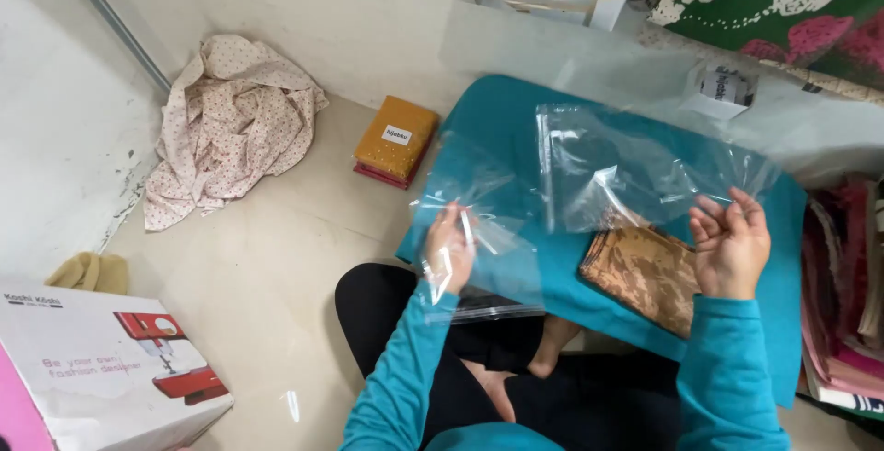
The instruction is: The person sits on the floor and folds a patterned fabric on a teal mat. They use a small white handheld steamer to press the fabric while folding it. Finally, they place the folded fabric into a clear plastic bag and seal it.
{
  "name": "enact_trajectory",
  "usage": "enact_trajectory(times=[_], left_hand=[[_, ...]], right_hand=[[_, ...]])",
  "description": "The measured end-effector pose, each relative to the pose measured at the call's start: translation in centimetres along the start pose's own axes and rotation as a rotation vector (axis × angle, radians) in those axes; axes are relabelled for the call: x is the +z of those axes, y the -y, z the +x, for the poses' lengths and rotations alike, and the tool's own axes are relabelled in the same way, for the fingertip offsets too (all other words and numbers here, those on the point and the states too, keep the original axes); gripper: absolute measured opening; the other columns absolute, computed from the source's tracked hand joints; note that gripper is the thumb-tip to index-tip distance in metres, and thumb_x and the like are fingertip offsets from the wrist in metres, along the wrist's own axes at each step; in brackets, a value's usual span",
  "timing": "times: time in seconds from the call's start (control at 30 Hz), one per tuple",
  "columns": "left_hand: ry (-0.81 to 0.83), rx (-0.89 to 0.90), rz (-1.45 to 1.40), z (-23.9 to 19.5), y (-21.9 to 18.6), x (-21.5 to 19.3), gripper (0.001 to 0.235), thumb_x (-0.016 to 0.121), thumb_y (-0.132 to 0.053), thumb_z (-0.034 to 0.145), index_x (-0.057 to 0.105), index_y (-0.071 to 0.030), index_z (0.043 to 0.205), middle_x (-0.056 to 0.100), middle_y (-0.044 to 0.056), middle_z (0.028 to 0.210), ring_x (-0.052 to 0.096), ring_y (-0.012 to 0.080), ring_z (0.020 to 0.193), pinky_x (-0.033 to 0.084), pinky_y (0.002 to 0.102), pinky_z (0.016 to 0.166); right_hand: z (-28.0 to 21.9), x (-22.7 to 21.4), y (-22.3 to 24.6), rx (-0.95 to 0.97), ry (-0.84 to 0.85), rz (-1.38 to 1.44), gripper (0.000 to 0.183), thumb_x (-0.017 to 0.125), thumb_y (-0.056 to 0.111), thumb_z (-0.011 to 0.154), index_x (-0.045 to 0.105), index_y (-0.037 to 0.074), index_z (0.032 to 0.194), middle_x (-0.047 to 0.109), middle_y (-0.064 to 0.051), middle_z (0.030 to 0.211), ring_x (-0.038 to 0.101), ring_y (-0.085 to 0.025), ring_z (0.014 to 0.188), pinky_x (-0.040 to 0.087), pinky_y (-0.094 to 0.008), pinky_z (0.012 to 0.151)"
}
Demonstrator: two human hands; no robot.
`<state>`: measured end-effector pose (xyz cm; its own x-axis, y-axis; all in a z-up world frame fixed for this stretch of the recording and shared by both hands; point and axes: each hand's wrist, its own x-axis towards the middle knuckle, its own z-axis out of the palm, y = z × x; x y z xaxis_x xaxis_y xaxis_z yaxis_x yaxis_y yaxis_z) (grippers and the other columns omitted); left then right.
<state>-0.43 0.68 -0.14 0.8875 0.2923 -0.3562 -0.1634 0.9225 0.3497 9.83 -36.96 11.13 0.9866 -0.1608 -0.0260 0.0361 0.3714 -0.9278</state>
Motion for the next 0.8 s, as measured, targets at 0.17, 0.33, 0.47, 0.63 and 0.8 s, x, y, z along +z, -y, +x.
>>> enact_trajectory(times=[0.17, 0.33, 0.47, 0.63, 0.8], left_hand=[[-0.091, 0.072, 0.008, -1.5, -2.7, -1.1, 0.036, 0.068, -0.019, 0.094, 0.058, -0.01, 0.127, 0.063, 0.008, 0.11, 0.063, 0.0206, 0.088, 0.049, 0.028, 0.059], [-0.029, 0.087, -0.028, -4.0, -3.4, 0.5, 0.029, 0.068, -0.015, 0.092, 0.059, -0.008, 0.12, 0.063, 0.008, 0.106, 0.064, 0.0194, 0.087, 0.051, 0.025, 0.061], [0.01, 0.069, -0.051, -4.1, -3.4, 0.1, 0.03, 0.067, -0.016, 0.094, 0.059, -0.01, 0.122, 0.061, 0.008, 0.11, 0.061, 0.0211, 0.095, 0.05, 0.025, 0.064], [-0.061, 0.093, -0.025, -4.9, -5.1, 1.3, 0.033, 0.067, -0.013, 0.093, 0.061, -0.009, 0.125, 0.067, 0.007, 0.109, 0.067, 0.0196, 0.089, 0.055, 0.025, 0.057], [-0.042, 0.078, -0.062, -4.4, -5.3, 0.6, 0.029, 0.066, -0.013, 0.095, 0.061, -0.01, 0.124, 0.066, 0.007, 0.107, 0.065, 0.0183, 0.087, 0.054, 0.025, 0.058]], right_hand=[[2.1, 2.5, -1.2, 0.042, -0.068, 0.137, 0.027, 0.05, 0.006, 0.108, 0.051, 0.011, 0.134, 0.073, -0.014, 0.117, 0.079, -0.016, 0.098, 0.07, -0.024, 0.088], [5.4, 6.5, -5.0, 0.128, -0.048, 0.184, 0.034, 0.059, 0.008, 0.1, 0.048, 0.009, 0.132, 0.069, -0.015, 0.13, 0.075, -0.024, 0.104, 0.068, -0.031, 0.091], [7.4, 9.6, -8.4, 0.17, 0.024, 0.142, 0.031, 0.049, 0.006, 0.102, 0.043, 0.007, 0.132, 0.066, -0.016, 0.129, 0.075, -0.027, 0.102, 0.065, -0.034, 0.088], [3.3, 15.2, -5.1, 0.082, 0.332, 0.032, 0.017, 0.053, 0.006, 0.103, 0.051, 0.013, 0.119, 0.072, -0.016, 0.108, 0.075, -0.026, 0.089, 0.063, -0.03, 0.076], [-1.7, 23.6, 6.9, -0.13, 0.592, -0.052, 0.024, 0.046, 0.004, 0.107, 0.049, 0.012, 0.129, 0.068, -0.014, 0.128, 0.073, -0.022, 0.085, 0.064, -0.03, 0.081]])
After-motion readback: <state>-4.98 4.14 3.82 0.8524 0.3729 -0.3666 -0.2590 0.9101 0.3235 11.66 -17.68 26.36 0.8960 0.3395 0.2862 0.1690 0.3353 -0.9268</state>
